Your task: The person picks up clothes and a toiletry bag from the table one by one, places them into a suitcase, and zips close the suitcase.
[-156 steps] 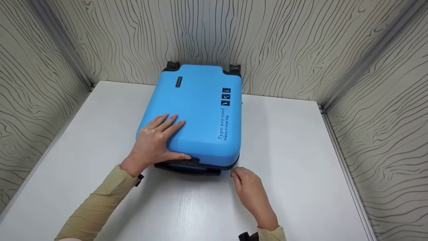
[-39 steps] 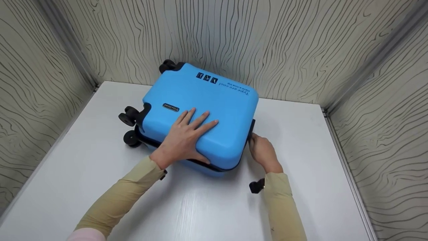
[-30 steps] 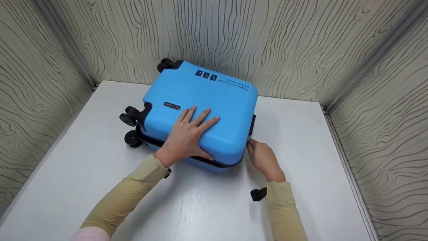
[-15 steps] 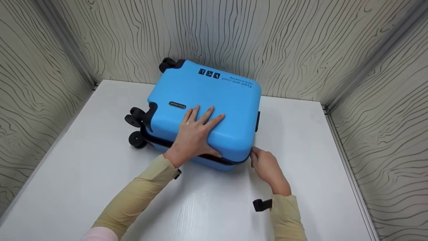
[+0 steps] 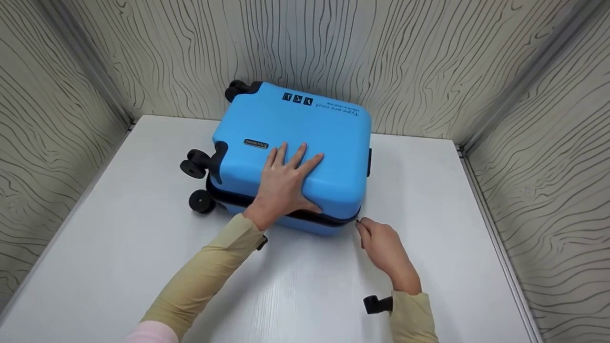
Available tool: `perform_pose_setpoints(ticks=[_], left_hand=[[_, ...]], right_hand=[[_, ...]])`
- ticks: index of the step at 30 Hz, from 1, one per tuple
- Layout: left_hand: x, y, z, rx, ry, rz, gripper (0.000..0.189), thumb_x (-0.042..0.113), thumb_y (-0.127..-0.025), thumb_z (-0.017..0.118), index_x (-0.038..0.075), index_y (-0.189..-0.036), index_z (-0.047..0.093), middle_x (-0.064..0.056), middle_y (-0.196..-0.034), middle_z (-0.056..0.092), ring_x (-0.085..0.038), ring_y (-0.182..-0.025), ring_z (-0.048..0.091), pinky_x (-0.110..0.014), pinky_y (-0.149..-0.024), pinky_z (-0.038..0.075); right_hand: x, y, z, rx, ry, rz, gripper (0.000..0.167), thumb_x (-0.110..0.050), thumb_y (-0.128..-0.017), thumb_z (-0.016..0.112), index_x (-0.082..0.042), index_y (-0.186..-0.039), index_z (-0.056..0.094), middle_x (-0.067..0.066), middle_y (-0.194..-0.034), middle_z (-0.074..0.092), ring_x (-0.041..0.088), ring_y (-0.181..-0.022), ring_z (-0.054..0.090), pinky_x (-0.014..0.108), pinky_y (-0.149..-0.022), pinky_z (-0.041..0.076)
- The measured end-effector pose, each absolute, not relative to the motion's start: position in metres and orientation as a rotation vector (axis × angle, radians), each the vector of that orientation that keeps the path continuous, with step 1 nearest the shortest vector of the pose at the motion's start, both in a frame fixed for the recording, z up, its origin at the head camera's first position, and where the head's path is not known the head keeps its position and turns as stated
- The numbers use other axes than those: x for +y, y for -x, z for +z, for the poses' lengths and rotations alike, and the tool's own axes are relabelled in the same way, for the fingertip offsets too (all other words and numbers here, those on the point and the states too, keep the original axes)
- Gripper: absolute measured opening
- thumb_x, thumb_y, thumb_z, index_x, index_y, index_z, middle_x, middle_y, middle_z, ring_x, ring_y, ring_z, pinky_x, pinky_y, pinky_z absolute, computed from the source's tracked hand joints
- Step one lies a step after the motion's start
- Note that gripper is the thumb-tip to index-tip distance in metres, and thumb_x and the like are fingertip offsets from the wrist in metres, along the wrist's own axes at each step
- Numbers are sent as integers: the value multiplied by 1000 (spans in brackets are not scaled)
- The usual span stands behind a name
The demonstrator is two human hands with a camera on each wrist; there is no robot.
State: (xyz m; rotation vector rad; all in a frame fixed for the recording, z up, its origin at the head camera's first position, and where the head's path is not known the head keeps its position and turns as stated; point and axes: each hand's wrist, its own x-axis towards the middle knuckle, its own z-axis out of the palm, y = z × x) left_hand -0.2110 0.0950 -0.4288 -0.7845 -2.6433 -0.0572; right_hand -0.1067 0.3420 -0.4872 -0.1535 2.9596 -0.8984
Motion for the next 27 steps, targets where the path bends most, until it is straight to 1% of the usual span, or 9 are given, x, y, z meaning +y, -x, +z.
perform_pose_setpoints(ticks=[6,13,18,25,27], left_hand=[[97,209,-427,-2670,777,-46,124,91,-55,71,36,-160,35,-11,-162,35,-49,-144,30,-59,-116,23],[96,208,-429,-2669,770,-27,124,91,-57,71,35,-161,33,-12,-162,33,-49,-144,29,-59,-117,22],[95,208,-432,-2632,778,-32,125,91,-56,71,34,-161,34,-13,-162,33,-50,-144,30,-60,-116,23],[92,209,-432,-2608,802,-71,125,90,-56,72,32,-160,36,-14,-161,35,-51,-143,30,-60,-117,22],[92,209,-432,-2599,804,-80,125,90,-55,73,31,-160,37,-15,-161,35,-51,-143,31,-60,-116,22]], right_hand=[[329,92,-492,2966,124,-935,31,-12,-109,50,-14,-79,58,-6,-68,56,16,-60,47,31,-56,40],[302,87,-497,2900,131,-1048,30,-13,-109,51,-12,-80,59,-5,-70,58,17,-65,50,31,-60,43],[285,91,-500,2886,194,-1071,30,-14,-108,52,-14,-80,60,-7,-70,58,16,-67,53,32,-61,46],[264,104,-503,2815,290,-1140,26,-17,-109,51,-9,-87,62,-7,-74,61,26,-74,61,34,-64,49],[256,109,-504,2813,320,-1139,26,-16,-109,50,-9,-87,62,-7,-73,61,27,-73,62,34,-65,50]])
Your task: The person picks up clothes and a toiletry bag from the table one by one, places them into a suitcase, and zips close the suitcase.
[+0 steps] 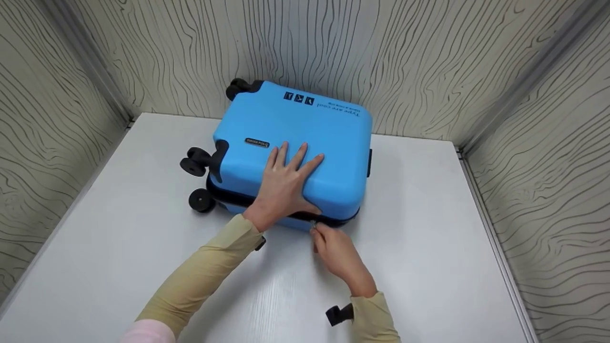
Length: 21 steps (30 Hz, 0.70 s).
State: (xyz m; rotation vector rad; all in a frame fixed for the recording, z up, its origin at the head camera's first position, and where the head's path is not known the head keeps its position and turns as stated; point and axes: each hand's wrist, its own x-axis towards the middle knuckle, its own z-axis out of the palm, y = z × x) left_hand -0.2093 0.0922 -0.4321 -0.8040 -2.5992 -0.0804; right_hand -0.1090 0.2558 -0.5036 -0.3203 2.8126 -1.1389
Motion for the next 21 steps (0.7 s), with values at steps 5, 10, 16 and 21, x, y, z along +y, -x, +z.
perform_pose_setpoints(ticks=[5,10,16,21], left_hand=[[91,209,-434,-2572,823,-99,125,89,-56,74,29,-159,39,-16,-160,36,-51,-143,31,-59,-117,23],[85,210,-435,-2559,890,-152,120,86,-62,74,27,-160,38,-16,-161,34,-50,-145,27,-57,-118,20],[57,219,-424,-2618,1012,-213,107,70,-70,83,29,-159,39,-8,-162,34,-36,-150,25,-48,-121,17],[19,233,-415,-2691,1013,-305,109,65,-67,87,29,-158,41,-6,-164,32,-28,-151,24,-48,-122,13]], right_hand=[[237,121,-508,2782,452,-1183,27,-13,-109,49,-8,-86,64,-7,-72,62,27,-71,64,34,-67,52],[231,128,-513,2733,497,-1240,24,-15,-110,48,-5,-100,68,-3,-84,67,25,-80,66,37,-75,52],[236,126,-516,2721,458,-1260,25,-19,-111,48,-8,-103,68,5,-98,69,28,-92,64,41,-83,53],[236,126,-517,2734,455,-1250,30,-22,-111,48,-8,-91,65,8,-92,66,23,-84,59,35,-76,50]])
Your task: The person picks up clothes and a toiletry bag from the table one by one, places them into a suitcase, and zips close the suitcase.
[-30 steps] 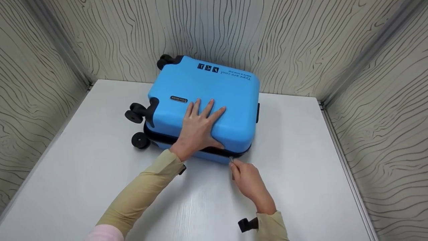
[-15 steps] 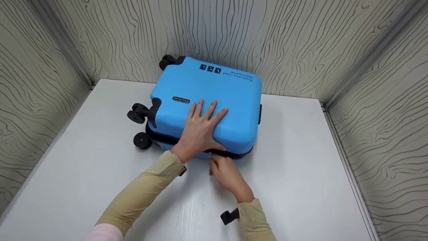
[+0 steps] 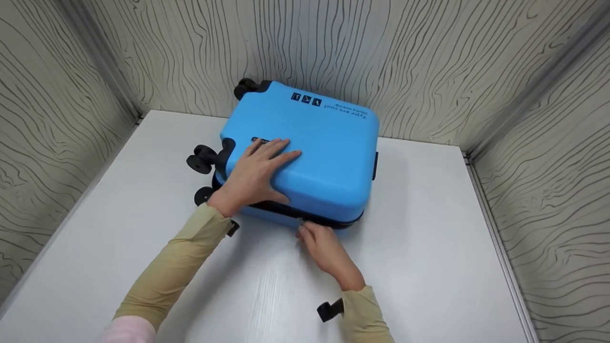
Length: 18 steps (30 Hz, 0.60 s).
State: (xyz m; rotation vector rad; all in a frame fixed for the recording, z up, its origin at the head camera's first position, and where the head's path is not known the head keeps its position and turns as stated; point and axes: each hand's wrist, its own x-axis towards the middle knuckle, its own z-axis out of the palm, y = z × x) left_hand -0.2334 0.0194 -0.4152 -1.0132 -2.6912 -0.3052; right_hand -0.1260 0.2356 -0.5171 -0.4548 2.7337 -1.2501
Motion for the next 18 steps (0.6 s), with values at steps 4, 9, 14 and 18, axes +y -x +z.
perform_pose_setpoints(ticks=[4,9,14,18], left_hand=[[-11,246,-407,-2760,966,-401,112,66,-63,89,30,-158,41,-7,-164,30,-31,-151,21,-50,-122,9],[-41,256,-397,-2894,832,-441,123,61,-61,93,26,-162,32,-9,-167,23,-32,-153,16,-53,-121,9],[-55,257,-397,-2931,825,-582,124,50,-63,96,17,-162,29,-10,-168,18,-30,-154,12,-47,-121,15],[-55,254,-400,-2921,801,-706,120,44,-64,98,17,-162,32,-10,-168,18,-30,-154,11,-48,-119,23]], right_hand=[[237,126,-517,2721,454,-1260,33,-23,-111,47,-6,-92,66,8,-95,69,20,-86,60,36,-79,51],[239,124,-515,2713,430,-1253,32,-19,-111,47,-5,-92,68,9,-103,72,20,-92,63,41,-84,52],[238,123,-517,2742,436,-1269,31,-20,-111,46,-8,-101,73,2,-107,73,23,-105,65,47,-92,51],[236,121,-524,2764,409,-1377,30,-22,-111,45,-11,-114,73,-2,-113,72,22,-115,64,48,-99,48]])
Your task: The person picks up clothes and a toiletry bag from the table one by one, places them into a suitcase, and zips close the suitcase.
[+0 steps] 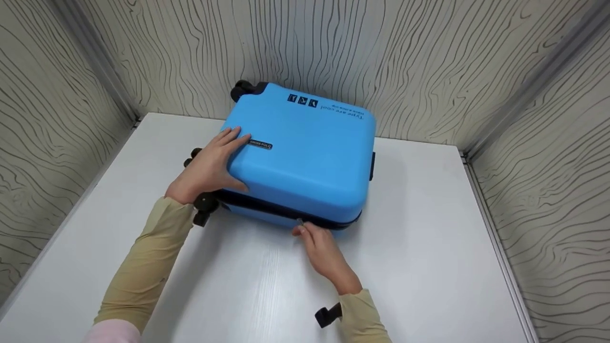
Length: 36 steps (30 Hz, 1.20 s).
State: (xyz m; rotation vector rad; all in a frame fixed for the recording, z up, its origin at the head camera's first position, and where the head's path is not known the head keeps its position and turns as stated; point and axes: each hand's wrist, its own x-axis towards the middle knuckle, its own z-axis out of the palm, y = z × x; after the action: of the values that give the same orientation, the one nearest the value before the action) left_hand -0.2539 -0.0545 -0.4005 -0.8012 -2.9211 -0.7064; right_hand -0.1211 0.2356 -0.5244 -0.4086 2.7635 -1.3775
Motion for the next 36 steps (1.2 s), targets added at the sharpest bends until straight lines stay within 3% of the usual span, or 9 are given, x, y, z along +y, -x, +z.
perform_pose_setpoints(ticks=[4,9,13,26,36], left_hand=[[-51,248,-401,-2926,772,-654,118,46,-66,96,18,-161,33,-10,-167,20,-30,-153,13,-49,-119,25],[-47,240,-402,-2918,766,-504,117,51,-68,94,17,-161,32,-13,-166,22,-33,-152,17,-46,-121,18],[-39,231,-403,-2912,756,-410,117,56,-70,91,15,-162,30,-16,-166,22,-35,-152,18,-44,-121,15],[-3,173,-400,-2768,674,68,104,69,-78,77,11,-157,41,-20,-155,42,-37,-141,40,-42,-118,28],[15,124,-402,-2575,771,118,97,86,-84,48,13,-148,56,-17,-144,56,-35,-128,53,-43,-112,36]], right_hand=[[235,120,-530,2759,365,-1530,30,-20,-111,45,-9,-121,71,-2,-115,72,19,-116,65,45,-103,46],[238,120,-532,2705,349,-1688,29,-14,-111,46,-6,-123,71,0,-116,73,17,-114,66,26,-103,45],[243,116,-534,2691,323,-1805,28,-10,-110,47,-5,-118,73,5,-115,73,25,-114,66,19,-99,44],[285,117,-532,2878,110,-1735,35,-13,-112,41,0,-108,73,8,-107,73,16,-107,63,19,-93,44],[320,133,-529,2972,-14,-1695,39,-11,-112,36,6,-106,70,16,-103,74,13,-103,62,20,-88,42]])
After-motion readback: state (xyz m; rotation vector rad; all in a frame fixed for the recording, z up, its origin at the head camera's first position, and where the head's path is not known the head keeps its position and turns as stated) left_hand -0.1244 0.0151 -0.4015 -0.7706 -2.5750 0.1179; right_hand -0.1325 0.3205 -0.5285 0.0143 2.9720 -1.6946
